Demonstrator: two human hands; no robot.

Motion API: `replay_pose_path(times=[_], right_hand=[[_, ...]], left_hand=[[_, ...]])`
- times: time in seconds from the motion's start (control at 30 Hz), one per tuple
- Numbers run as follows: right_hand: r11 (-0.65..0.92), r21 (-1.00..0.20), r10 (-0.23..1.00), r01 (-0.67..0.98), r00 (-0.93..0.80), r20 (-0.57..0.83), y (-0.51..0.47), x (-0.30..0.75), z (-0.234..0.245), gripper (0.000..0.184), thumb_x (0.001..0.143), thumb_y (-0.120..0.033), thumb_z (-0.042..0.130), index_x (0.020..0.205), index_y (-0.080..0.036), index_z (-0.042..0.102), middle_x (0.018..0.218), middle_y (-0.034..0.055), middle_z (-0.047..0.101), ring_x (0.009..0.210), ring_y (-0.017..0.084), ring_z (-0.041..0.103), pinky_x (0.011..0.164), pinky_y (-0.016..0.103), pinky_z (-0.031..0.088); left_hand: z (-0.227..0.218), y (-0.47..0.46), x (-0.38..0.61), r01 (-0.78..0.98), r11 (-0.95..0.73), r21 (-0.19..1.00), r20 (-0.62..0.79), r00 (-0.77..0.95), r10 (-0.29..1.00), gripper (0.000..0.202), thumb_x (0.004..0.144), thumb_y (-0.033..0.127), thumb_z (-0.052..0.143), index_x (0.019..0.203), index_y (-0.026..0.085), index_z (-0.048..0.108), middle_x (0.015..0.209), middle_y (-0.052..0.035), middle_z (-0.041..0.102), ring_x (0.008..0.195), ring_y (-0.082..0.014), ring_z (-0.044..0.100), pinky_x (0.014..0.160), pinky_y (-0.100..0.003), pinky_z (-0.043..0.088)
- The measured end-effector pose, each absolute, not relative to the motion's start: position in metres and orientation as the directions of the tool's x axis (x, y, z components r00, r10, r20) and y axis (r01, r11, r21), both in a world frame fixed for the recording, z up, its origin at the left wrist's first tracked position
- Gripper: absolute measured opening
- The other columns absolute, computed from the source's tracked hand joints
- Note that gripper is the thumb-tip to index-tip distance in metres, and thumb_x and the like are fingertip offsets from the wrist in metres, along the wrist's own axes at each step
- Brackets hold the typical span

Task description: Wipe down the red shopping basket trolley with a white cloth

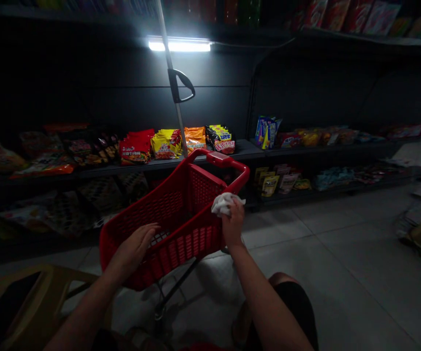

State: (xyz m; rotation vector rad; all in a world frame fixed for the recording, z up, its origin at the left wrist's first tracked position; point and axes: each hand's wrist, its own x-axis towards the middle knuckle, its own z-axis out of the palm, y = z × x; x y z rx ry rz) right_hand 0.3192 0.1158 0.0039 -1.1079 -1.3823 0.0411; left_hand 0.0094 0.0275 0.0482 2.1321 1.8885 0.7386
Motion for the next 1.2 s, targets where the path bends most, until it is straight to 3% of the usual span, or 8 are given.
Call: replay_pose_path(times=[0.13,0.23,0.3,0.47,0.7,0.9,1.03,1.2], right_hand=[[0.759,-0.368,0.52,0.537,-0.161,0.839,0.08,0.279,-0.019,0.026,0.088,-0.015,0.059,0.109,-0.026,0.071,0.12,0.005,0.064,0.116,0.021,0.056,0.102,0.039,0.046],[0.881,-0.085,0.344,0.465,-0.509,0.789,0.07,0.265,-0.003,0.031,0.091,-0.017,0.061,0.118,-0.032,0.067,0.13,0.0007,0.063,0.128,0.019,0.051,0.115,0.04,0.035],[0.88,-0.007,0.343,0.474,-0.627,0.699,0.08,0.274,0.02,0.03,0.092,-0.017,0.061,0.117,-0.032,0.067,0.13,-0.0001,0.064,0.127,0.018,0.052,0.121,0.043,0.025],[0.774,-0.01,0.477,0.633,-0.573,0.666,0.124,0.347,0.071,0.022,0.087,-0.013,0.06,0.102,-0.027,0.068,0.121,0.0012,0.068,0.121,0.019,0.057,0.124,0.048,0.011],[0.486,-0.131,0.599,0.864,-0.221,0.77,0.124,0.394,0.092,0.021,0.086,-0.014,0.052,0.099,-0.024,0.066,0.124,0.0068,0.067,0.123,0.024,0.056,0.121,0.055,0.012],[0.731,0.073,0.485,0.678,-0.592,0.644,0.096,0.356,0.088,0.041,0.083,-0.004,0.048,0.114,-0.024,0.065,0.133,0.0047,0.064,0.133,0.021,0.05,0.121,0.043,0.024],[0.69,0.028,0.53,0.723,-0.532,0.66,0.109,0.389,0.114,0.037,0.079,-0.002,0.047,0.101,-0.025,0.066,0.122,0.0035,0.069,0.121,0.02,0.059,0.12,0.048,0.022],[0.653,-0.037,0.601,0.756,-0.488,0.632,0.104,0.406,0.138,0.032,0.077,-0.003,0.05,0.099,-0.022,0.064,0.121,0.0072,0.068,0.119,0.024,0.058,0.115,0.05,0.031]], left_hand=[[0.056,0.025,0.053,0.969,-0.053,0.242,0.07,0.037,0.997,0.055,0.103,0.044,0.02,0.114,0.022,0.069,0.115,-0.0103,0.073,0.105,-0.0227,0.07,0.09,-0.036,0.053],[0.055,0.021,0.058,0.999,-0.021,0.048,0.02,0.02,1.0,0.053,0.103,0.045,0.023,0.107,0.023,0.071,0.101,-0.0101,0.076,0.087,-0.024,0.073,0.071,-0.03,0.052],[0.053,0.018,0.05,0.998,-0.061,-0.003,0.034,0.061,0.998,0.052,0.103,0.042,0.023,0.109,0.023,0.07,0.101,-0.0103,0.076,0.087,-0.0226,0.073,0.067,-0.026,0.049],[0.047,0.017,0.024,0.98,-0.156,-0.12,-0.022,0.155,0.988,0.048,0.103,0.03,0.022,0.122,0.025,0.066,0.109,-0.0103,0.075,0.088,-0.0232,0.072,0.062,-0.025,0.046],[0.046,0.025,0.014,0.987,-0.156,-0.026,0.026,0.157,0.987,0.051,0.104,0.038,0.022,0.11,0.024,0.071,0.1,-0.0074,0.076,0.088,-0.0203,0.072,0.063,-0.024,0.043],[0.039,0.026,-0.009,0.981,-0.192,0.032,0.092,0.189,0.978,0.05,0.104,0.039,0.024,0.096,0.023,0.071,0.095,-0.0044,0.077,0.085,-0.0184,0.072,0.066,-0.024,0.043],[0.036,0.019,-0.03,0.968,-0.229,0.105,0.116,0.217,0.969,0.051,0.104,0.039,0.024,0.085,0.022,0.068,0.087,-0.0028,0.076,0.082,-0.0177,0.072,0.069,-0.026,0.044],[0.034,0.012,-0.052,0.961,-0.243,0.128,0.125,0.228,0.966,0.049,0.104,0.038,0.025,0.083,0.022,0.067,0.083,-0.0011,0.075,0.078,-0.0161,0.071,0.068,-0.025,0.043]])
